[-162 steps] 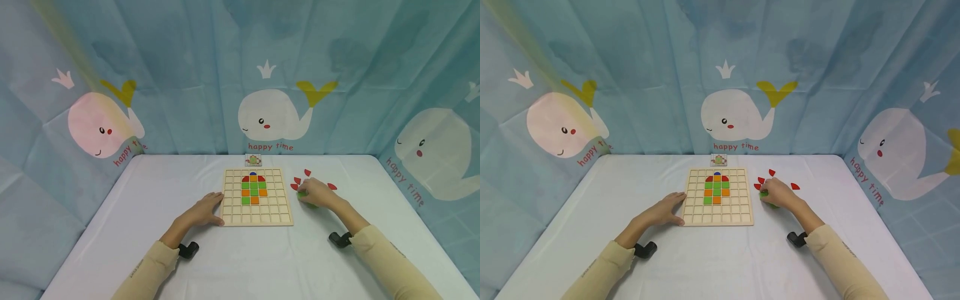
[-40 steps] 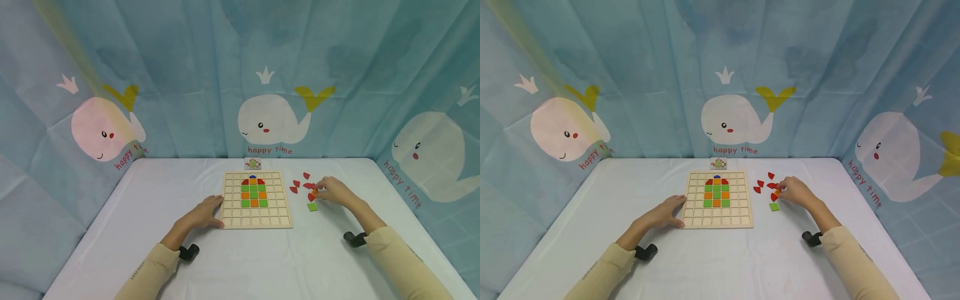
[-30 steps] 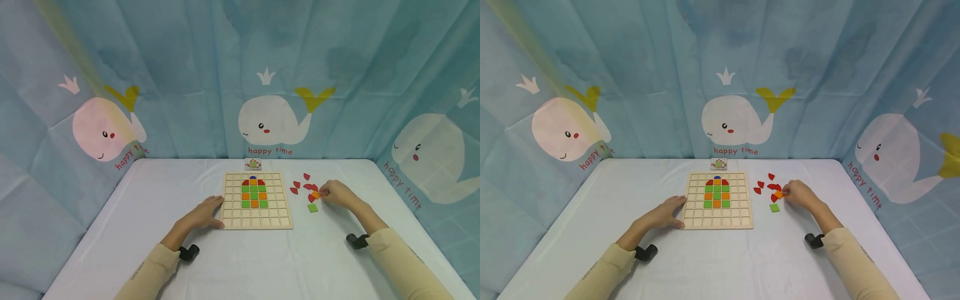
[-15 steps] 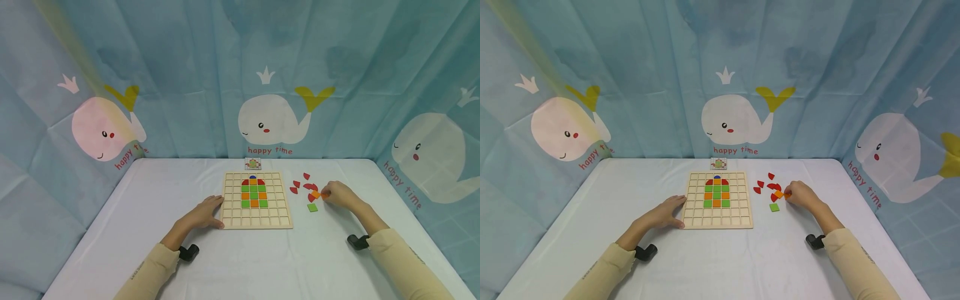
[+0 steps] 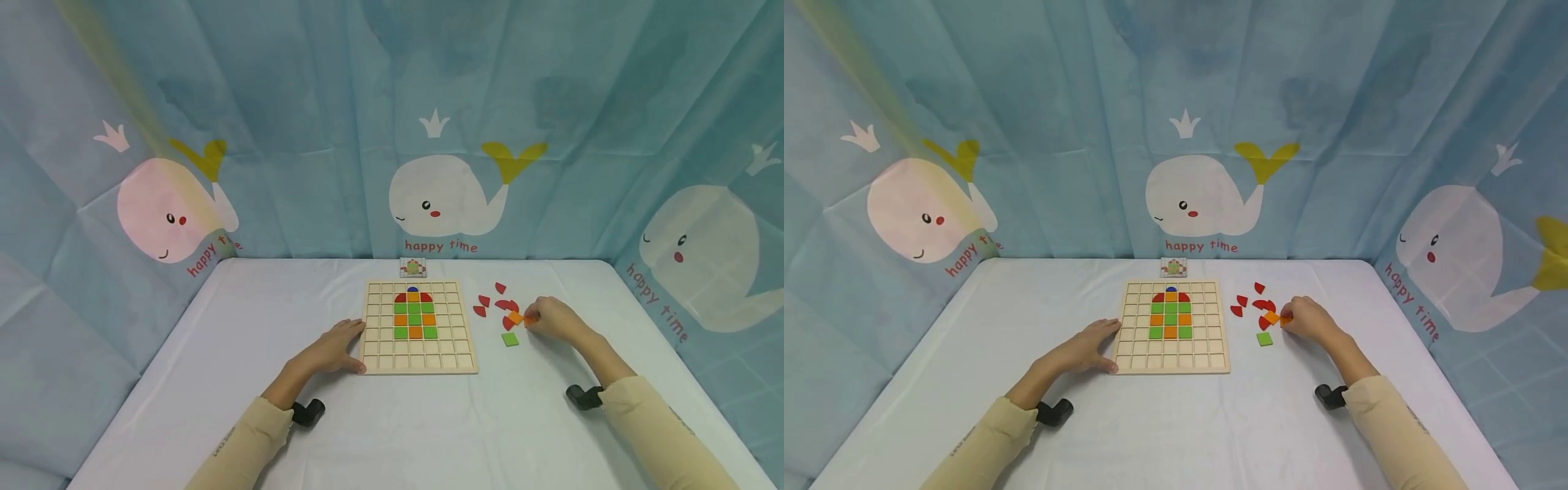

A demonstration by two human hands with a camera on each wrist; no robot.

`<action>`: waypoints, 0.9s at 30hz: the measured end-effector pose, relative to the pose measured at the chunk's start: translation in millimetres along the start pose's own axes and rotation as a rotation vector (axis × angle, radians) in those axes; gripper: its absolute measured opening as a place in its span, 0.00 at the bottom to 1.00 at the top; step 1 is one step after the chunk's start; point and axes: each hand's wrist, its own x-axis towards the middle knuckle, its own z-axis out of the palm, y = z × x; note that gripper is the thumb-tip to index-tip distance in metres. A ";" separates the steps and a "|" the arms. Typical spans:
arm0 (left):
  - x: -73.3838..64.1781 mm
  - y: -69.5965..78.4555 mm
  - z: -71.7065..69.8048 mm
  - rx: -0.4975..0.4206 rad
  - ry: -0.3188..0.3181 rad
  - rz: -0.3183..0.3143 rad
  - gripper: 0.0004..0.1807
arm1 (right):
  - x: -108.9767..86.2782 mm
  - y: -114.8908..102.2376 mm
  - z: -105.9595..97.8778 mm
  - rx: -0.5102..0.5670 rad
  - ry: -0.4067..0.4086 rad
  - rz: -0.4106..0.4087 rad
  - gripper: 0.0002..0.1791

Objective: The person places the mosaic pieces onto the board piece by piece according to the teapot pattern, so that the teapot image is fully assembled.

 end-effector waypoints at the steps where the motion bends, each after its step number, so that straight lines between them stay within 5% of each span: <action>1: 0.0 0.0 0.0 0.002 0.000 0.000 0.52 | -0.5 -0.7 -0.4 0.002 0.003 0.001 0.14; 18: -0.3 -0.6 -2.8 -0.017 -0.007 0.009 0.52 | -2.7 -48.9 4.6 0.004 0.054 -0.090 0.13; 27: -0.4 -1.7 0.1 -0.020 -0.003 0.009 0.52 | -1.3 -81.1 16.7 -0.028 0.082 -0.252 0.10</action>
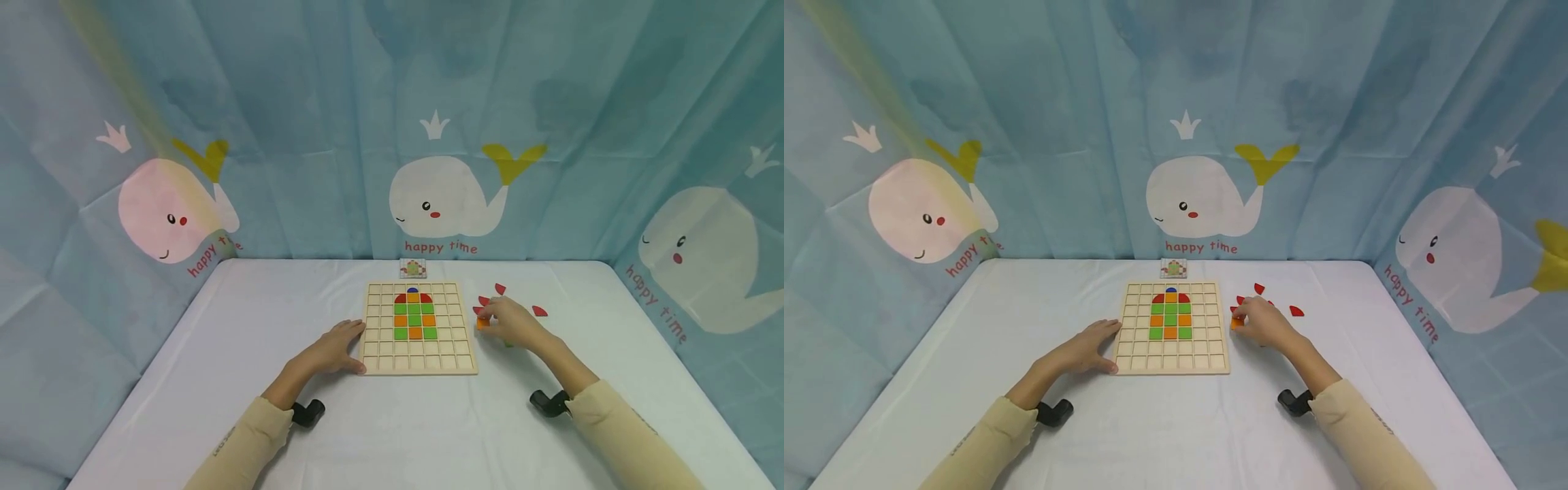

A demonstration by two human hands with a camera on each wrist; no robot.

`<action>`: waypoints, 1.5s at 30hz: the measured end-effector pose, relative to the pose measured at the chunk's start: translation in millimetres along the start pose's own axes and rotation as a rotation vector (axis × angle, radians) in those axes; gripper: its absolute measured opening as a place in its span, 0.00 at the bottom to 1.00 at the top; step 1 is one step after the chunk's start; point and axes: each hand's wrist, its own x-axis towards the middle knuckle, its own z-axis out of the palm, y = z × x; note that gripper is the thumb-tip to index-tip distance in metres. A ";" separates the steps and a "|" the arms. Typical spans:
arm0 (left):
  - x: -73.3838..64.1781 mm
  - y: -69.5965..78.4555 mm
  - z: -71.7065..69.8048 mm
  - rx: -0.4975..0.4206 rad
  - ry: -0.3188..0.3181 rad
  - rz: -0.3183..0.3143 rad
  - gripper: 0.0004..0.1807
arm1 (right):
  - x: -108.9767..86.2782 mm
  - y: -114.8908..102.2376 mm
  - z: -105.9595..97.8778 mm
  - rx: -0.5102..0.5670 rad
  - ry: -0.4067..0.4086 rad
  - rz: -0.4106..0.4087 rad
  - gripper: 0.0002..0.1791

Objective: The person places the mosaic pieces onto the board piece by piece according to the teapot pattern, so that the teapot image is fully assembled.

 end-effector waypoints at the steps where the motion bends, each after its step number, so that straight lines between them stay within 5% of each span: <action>1: 0.4 -0.5 0.1 0.003 0.003 0.003 0.53 | 1.5 -3.6 1.1 -0.001 0.001 -0.021 0.09; 20: 1.7 0.6 0.9 -0.002 0.008 -0.017 0.53 | 38.9 -77.9 32.6 0.004 -0.042 -0.161 0.13; 45: 0.6 -0.2 -1.2 -0.006 -0.003 0.019 0.52 | 51.6 -120.3 53.6 -0.047 -0.100 -0.299 0.14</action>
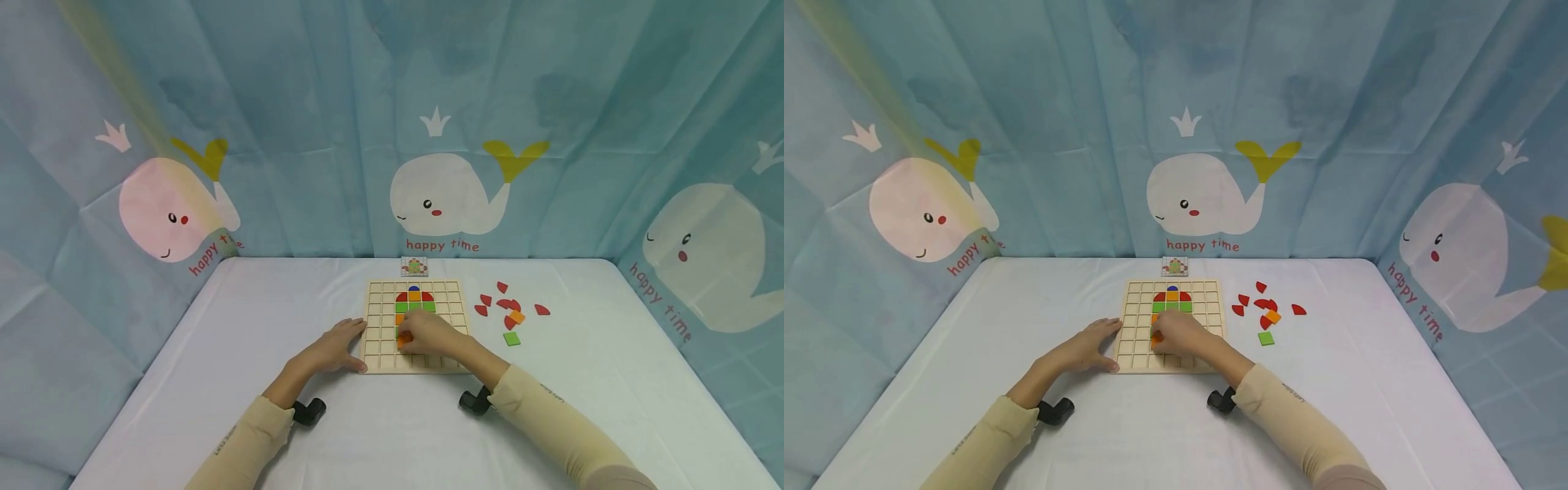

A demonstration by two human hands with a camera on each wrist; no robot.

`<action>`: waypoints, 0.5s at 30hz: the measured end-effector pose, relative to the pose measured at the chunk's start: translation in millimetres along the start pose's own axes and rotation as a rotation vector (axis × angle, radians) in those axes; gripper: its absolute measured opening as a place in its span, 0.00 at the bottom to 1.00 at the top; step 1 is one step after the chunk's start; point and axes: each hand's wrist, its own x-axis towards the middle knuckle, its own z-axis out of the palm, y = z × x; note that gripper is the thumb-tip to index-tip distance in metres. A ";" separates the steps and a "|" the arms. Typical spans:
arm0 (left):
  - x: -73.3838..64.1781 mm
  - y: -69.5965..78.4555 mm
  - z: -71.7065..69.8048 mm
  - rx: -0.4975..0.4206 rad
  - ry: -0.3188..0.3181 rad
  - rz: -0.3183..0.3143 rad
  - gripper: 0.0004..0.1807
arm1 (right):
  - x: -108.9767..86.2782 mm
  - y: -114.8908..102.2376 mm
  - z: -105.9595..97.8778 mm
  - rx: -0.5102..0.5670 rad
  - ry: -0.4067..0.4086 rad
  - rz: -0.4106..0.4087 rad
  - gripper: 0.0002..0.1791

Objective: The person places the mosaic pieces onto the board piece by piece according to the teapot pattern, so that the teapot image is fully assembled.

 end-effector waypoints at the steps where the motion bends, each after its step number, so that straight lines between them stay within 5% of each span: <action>1: -0.1 0.1 -0.1 0.000 0.001 0.001 0.52 | 0.1 -0.7 0.2 -0.005 -0.003 0.003 0.14; 15: 0.6 1.1 1.1 0.009 0.005 -0.018 0.52 | 1.9 -3.9 3.6 -0.037 -0.022 0.001 0.12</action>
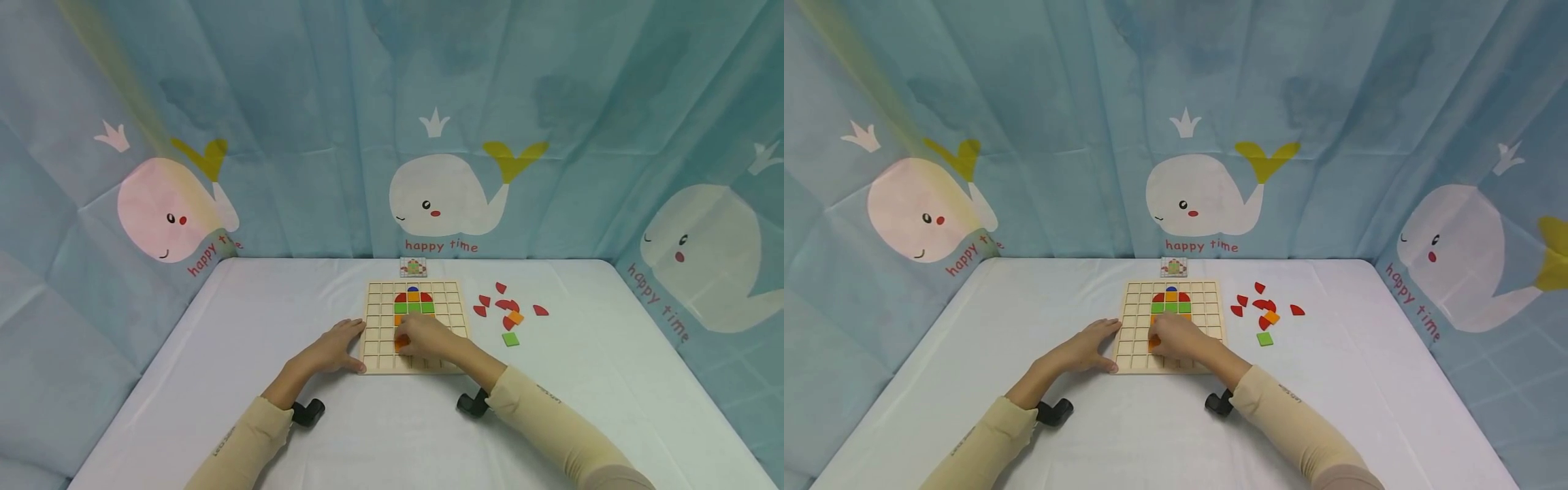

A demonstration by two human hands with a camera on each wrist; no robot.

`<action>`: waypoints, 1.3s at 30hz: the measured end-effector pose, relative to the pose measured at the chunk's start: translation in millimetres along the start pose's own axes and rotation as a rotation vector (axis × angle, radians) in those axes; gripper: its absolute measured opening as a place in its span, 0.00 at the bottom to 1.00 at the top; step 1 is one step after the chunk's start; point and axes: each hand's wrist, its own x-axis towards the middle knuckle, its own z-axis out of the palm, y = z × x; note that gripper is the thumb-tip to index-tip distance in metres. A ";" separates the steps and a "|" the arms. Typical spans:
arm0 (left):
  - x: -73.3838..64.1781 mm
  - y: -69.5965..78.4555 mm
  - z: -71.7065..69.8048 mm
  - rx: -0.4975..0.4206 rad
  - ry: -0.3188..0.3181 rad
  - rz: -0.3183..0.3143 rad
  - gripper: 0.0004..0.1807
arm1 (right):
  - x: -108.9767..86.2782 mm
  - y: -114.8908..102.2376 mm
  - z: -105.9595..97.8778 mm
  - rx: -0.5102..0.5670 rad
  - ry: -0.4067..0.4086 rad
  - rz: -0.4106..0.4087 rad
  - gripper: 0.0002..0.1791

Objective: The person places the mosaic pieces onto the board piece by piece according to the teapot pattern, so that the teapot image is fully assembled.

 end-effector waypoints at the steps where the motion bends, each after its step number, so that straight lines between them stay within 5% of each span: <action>1: -0.1 -0.2 0.1 -0.002 0.001 -0.001 0.52 | 0.4 -0.3 0.4 -0.003 0.000 0.000 0.12; 18: -0.1 -0.1 -0.7 0.003 0.002 0.004 0.52 | -12.4 10.8 -13.0 0.111 0.056 0.001 0.11; 29: 1.5 -0.8 1.9 0.008 0.007 -0.010 0.53 | -39.4 37.1 -19.8 0.149 0.071 0.167 0.10; 39: 1.5 -1.2 1.9 0.002 0.012 -0.004 0.53 | -70.5 70.8 -25.8 0.201 0.117 0.223 0.10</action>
